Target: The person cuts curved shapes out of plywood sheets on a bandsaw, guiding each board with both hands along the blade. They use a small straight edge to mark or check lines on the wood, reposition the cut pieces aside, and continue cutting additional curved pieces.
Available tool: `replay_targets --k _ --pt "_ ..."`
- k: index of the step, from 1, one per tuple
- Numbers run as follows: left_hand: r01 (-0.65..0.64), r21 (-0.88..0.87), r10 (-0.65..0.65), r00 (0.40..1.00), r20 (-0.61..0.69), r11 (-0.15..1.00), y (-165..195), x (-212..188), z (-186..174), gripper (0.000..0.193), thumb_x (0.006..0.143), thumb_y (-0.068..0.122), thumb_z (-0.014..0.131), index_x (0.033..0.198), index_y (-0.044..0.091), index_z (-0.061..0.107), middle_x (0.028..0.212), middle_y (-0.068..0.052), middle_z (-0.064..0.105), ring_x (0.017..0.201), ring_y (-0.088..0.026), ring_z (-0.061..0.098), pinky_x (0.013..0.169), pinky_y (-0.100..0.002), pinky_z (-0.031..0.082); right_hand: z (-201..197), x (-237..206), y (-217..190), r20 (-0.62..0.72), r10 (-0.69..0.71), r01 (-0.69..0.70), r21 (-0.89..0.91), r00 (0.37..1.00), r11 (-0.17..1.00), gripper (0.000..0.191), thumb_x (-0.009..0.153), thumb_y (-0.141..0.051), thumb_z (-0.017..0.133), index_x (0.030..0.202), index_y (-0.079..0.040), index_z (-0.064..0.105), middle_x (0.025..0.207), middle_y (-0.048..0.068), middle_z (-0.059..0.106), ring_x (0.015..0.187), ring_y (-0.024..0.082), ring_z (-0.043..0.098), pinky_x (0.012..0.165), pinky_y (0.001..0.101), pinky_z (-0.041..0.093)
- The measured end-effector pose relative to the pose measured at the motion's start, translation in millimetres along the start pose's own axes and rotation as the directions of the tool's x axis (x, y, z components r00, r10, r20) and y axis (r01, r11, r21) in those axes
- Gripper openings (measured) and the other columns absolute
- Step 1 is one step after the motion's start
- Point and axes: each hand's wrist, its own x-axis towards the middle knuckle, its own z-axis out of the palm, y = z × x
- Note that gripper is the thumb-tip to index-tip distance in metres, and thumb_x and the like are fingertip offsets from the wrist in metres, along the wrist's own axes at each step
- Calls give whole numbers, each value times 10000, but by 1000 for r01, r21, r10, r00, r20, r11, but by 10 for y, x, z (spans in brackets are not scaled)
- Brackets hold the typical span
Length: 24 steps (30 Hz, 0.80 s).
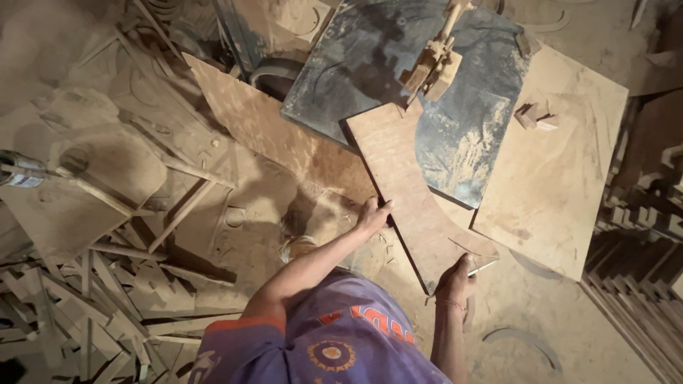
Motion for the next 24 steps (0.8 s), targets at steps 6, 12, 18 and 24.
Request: replay_targets --k 6,12,18,24 --pt "-3 152 18 995 -94 988 1 91 11 350 924 311 704 993 -33 711 839 -155 752 728 -238 729 628 -373 571 66 5 5 49 4 -6 32 999 999 262 1037 -338 675 964 -114 560 670 -75 418 469 33 325 397 242 239" --pt "12 226 11 995 -100 974 38 143 -27 364 902 342 702 1009 -6 719 878 -152 758 814 -284 738 724 -403 565 139 -22 35 66 -141 132 128 988 983 243 1046 -275 679 1104 -40 653 961 -55 698 820 -2 642 724 163 532" --pt "-15 262 51 990 -129 965 113 155 -43 362 896 348 723 966 -8 722 883 -160 760 837 -283 729 749 -405 551 176 -24 65 37 -74 71 81 997 994 258 1023 -307 686 966 -75 586 767 -73 495 604 34 400 505 236 308" --pt "46 207 -25 994 -104 977 194 205 -71 372 905 351 700 961 -16 712 827 -145 747 773 -301 733 700 -422 561 232 -60 87 63 -116 111 82 991 991 266 1026 -313 670 989 -56 614 823 -71 550 690 20 467 589 220 385"
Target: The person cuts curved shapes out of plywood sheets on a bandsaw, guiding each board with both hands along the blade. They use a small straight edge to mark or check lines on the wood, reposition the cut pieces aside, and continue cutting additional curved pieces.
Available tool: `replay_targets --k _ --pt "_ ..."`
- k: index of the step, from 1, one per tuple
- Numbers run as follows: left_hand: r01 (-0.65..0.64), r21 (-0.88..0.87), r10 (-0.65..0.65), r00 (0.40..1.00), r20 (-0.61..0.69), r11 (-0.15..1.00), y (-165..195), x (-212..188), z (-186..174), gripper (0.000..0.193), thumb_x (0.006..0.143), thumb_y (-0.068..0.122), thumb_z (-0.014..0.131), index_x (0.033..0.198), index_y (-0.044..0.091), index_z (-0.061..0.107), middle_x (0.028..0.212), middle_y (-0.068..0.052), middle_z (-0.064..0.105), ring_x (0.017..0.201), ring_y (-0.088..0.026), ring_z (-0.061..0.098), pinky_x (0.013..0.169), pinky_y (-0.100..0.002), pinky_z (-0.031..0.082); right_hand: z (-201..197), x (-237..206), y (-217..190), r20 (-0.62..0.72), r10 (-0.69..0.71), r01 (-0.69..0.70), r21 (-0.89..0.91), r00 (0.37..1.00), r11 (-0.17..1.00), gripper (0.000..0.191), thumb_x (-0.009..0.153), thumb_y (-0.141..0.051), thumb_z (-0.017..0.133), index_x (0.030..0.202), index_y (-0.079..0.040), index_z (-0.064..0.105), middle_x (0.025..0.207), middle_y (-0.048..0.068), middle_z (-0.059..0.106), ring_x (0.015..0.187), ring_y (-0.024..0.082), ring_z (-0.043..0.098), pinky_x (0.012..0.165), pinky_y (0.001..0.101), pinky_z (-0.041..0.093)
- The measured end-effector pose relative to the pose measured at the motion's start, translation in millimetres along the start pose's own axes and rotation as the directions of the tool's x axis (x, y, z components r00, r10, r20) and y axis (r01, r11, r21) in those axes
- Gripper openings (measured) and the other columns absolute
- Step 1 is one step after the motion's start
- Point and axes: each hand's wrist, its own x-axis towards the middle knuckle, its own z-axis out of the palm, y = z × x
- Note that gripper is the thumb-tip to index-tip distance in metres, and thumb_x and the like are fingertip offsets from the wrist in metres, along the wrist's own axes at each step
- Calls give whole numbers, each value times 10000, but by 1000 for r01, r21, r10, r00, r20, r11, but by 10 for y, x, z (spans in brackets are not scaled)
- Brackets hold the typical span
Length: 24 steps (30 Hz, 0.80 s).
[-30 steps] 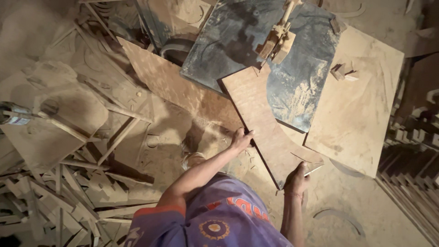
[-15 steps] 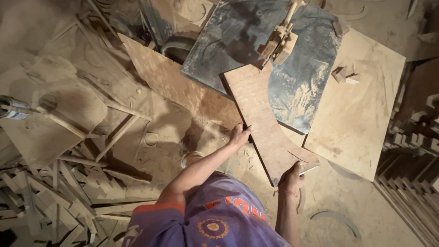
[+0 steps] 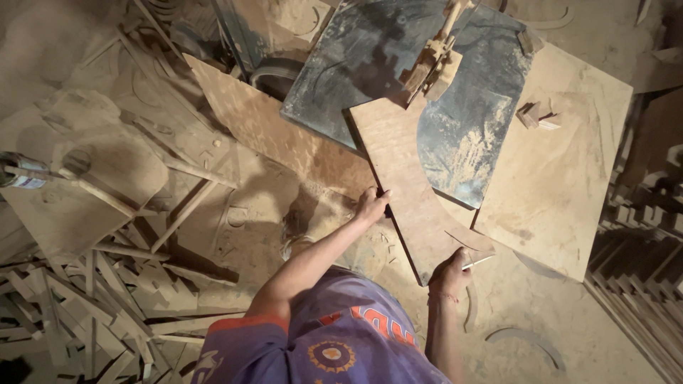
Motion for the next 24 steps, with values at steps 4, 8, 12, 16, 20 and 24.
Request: replay_targets --k 4,8,12,16,20,24 --pt "19 11 -19 1000 5 1000 -28 45 -1 365 898 353 693 997 1 711 829 -134 740 767 -290 736 692 -416 570 55 2 1 -89 53 -56 -30 995 998 274 1006 -315 671 971 -52 599 806 -53 532 665 55 435 561 255 360" --pt "-76 22 76 997 -21 997 -40 57 -4 366 901 347 708 982 -10 723 848 -135 751 802 -275 724 728 -411 549 77 -2 8 -82 -4 4 1 997 1000 309 1011 -297 691 1022 2 615 892 -19 602 770 70 516 672 255 436" --pt "-37 27 38 999 -21 999 57 36 -22 369 912 349 702 943 -18 720 830 -149 750 783 -273 722 720 -411 547 103 -36 19 -21 -82 83 70 996 994 336 974 -285 675 1102 23 638 987 14 691 865 81 634 779 245 531" --pt "132 -106 -127 991 48 986 194 -4 -69 339 918 325 679 964 -10 662 843 -153 718 729 -297 702 643 -446 574 142 -59 4 -111 -33 27 -54 993 998 367 1017 -309 676 1068 53 648 955 19 668 813 83 590 714 251 495" --pt "74 -45 -72 997 27 996 199 34 -84 352 934 327 688 988 -19 663 848 -163 718 735 -290 699 668 -430 563 162 -49 12 -104 21 -24 -22 994 999 346 1016 -309 674 1062 32 645 884 -2 602 717 81 495 603 257 410" --pt "-31 66 31 999 -10 997 66 89 -80 344 922 334 700 981 -5 700 864 -156 745 779 -250 715 710 -401 557 111 -92 46 -73 -4 4 -7 997 1000 326 1030 -277 665 1078 38 593 858 -17 547 713 57 466 588 246 391"
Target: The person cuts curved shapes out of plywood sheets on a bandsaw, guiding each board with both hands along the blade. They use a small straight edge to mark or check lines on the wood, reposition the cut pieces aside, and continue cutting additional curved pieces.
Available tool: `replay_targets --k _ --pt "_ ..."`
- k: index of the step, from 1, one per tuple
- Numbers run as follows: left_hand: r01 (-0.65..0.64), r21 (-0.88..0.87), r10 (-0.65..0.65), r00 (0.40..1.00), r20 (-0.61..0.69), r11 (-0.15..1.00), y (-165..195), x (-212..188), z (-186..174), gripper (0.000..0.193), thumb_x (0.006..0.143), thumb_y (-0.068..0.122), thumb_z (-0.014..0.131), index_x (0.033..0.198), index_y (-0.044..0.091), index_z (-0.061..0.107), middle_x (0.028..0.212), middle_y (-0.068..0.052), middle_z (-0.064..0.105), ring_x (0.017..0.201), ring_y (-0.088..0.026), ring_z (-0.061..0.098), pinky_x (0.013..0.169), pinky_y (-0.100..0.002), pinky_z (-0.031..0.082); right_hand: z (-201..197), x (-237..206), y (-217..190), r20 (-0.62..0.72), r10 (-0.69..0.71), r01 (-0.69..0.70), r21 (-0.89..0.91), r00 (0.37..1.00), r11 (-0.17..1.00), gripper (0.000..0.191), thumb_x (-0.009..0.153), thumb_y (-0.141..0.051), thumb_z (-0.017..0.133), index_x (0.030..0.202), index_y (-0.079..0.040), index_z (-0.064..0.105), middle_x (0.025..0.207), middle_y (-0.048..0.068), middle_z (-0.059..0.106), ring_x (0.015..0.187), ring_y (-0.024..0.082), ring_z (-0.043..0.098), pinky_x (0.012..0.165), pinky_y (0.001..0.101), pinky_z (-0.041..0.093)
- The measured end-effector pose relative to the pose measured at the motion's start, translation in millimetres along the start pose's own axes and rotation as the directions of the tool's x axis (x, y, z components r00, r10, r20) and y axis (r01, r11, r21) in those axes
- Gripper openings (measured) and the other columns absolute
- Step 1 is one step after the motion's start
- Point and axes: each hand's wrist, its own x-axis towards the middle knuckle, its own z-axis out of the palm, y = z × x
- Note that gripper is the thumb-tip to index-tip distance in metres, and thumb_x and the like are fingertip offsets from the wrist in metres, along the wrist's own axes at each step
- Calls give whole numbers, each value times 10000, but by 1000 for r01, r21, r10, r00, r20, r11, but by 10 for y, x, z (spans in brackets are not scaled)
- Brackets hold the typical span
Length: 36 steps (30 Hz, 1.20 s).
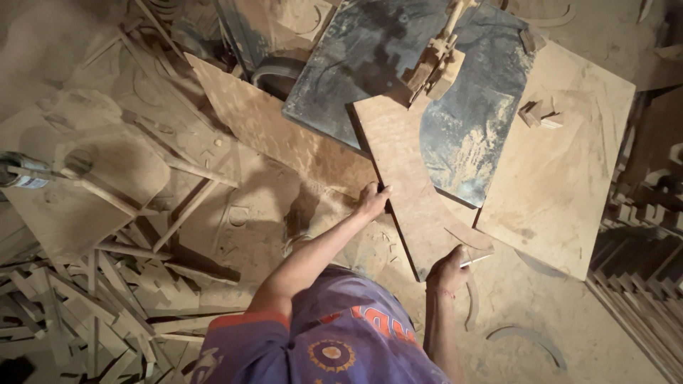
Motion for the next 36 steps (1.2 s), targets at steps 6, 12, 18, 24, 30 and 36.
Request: replay_targets --k 6,12,18,24,30,36 --pt "-102 -44 100 994 -40 994 -84 44 -90 311 883 322 710 914 12 718 788 -126 745 741 -237 725 687 -393 560 58 -280 76 -12 -130 130 45 992 990 366 1034 -268 663 1139 75 592 999 25 668 866 77 595 753 249 507" --pt "26 -80 -23 999 44 996 71 60 -181 350 914 336 700 859 -10 695 722 -130 715 633 -249 704 568 -378 539 195 -371 -24 -195 -30 -45 -370 980 928 459 1056 -359 651 1101 98 640 961 93 678 817 144 584 722 291 489" --pt "-13 -55 13 1000 -1 998 133 92 -182 346 907 355 696 911 9 699 797 -137 745 727 -249 727 647 -402 565 245 -242 79 -136 -1 1 2 991 1000 416 1008 -317 711 1105 78 622 985 60 662 845 113 592 731 281 509" --pt "-112 18 113 989 -91 994 -31 104 -61 413 935 413 682 927 1 700 814 -145 739 785 -272 719 706 -425 553 266 -252 139 -110 -29 30 11 993 999 370 985 -320 692 1071 35 633 953 32 670 806 100 591 688 272 502" --pt "-200 -94 209 973 100 975 -322 -406 170 406 925 392 688 940 -14 694 844 -159 748 784 -261 730 705 -410 584 334 -262 69 -149 8 -17 -62 989 998 417 1004 -368 702 998 43 632 829 3 550 713 112 464 595 305 402" --pt "78 -12 -71 958 279 997 -359 -910 311 508 903 448 695 1099 -11 598 977 -159 728 870 -228 730 719 -381 599 474 -336 -80 -174 27 -32 -22 984 999 428 975 -378 698 1003 45 638 835 10 596 718 101 505 610 301 440"
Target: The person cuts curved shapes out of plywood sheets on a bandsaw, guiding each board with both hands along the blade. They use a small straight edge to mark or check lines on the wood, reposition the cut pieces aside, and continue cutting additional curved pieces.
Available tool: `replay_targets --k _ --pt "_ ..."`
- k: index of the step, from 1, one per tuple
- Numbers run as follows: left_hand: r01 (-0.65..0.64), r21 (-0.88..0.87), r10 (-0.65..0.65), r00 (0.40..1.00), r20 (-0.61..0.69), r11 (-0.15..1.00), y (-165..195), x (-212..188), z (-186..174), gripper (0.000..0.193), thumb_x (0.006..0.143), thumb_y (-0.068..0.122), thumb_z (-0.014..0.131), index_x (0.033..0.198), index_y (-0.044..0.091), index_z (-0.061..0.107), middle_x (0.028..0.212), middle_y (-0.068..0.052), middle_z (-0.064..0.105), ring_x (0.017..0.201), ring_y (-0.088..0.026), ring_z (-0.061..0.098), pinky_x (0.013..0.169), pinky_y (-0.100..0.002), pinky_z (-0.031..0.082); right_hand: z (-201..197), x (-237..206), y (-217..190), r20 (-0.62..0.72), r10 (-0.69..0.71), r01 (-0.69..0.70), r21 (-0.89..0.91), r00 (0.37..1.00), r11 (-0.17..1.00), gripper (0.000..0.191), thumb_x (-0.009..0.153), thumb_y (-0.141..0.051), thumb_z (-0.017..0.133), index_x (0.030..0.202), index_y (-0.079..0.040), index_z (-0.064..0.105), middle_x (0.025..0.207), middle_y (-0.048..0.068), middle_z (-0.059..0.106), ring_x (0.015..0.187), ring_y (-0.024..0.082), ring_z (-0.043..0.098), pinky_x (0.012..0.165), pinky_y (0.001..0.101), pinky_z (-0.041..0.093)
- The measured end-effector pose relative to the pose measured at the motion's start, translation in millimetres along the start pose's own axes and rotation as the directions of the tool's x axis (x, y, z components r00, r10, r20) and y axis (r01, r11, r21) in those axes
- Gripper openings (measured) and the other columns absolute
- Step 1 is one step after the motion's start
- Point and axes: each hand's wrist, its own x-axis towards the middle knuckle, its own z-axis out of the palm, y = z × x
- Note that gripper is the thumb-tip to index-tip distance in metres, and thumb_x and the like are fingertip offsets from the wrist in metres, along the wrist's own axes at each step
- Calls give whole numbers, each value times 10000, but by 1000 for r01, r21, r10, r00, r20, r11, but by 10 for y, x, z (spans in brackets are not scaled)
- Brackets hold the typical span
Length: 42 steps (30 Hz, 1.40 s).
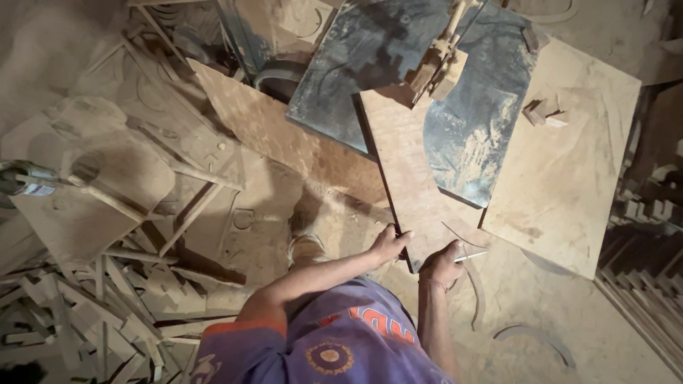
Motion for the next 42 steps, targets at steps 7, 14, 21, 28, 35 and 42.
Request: replay_targets --k 7,14,21,28,35,42 --pt "7 -45 -5 999 32 999 -10 -62 55 518 940 456 654 1105 -35 649 960 -147 733 859 -208 701 720 -378 583 30 -33 8 -46 20 -26 -147 999 989 502 1008 -415 670 981 84 617 827 43 557 704 146 454 605 349 405" --pt "-43 -80 40 998 -43 996 -157 64 80 512 960 459 615 1134 -22 621 1033 -162 735 960 -246 705 815 -397 563 97 -16 154 9 -97 97 -23 995 995 391 991 -341 662 963 48 643 859 20 664 718 105 567 635 303 499" --pt "10 13 -8 994 -114 1000 -137 64 47 553 962 514 591 1091 -21 636 972 -200 729 950 -307 704 798 -438 538 -2 67 201 117 33 -39 44 993 998 282 1003 -305 651 1026 -24 644 846 -13 646 681 83 566 585 287 481" --pt "-17 2 17 992 -124 1000 -131 131 -26 505 950 509 588 1000 11 655 880 -173 732 869 -311 716 749 -446 531 -441 313 -178 534 -510 738 -516 674 434 800 956 -418 798 1433 110 431 1375 267 526 1274 364 502 1054 508 412" --pt "-74 12 75 985 -154 997 -120 177 -91 488 952 496 599 930 12 660 790 -147 690 777 -279 680 697 -429 506 -186 573 -1010 981 -97 974 -179 167 -138 1212 485 -650 884 1469 -89 453 1486 296 458 1436 459 347 1168 597 263" --pt "-52 33 57 986 -159 998 -30 165 -196 496 942 508 613 929 13 645 771 -113 684 765 -256 685 679 -420 510 77 772 -1052 1000 26 1000 13 -13 2 1186 476 -631 879 1476 -114 503 1410 204 547 1284 435 507 1097 545 397"
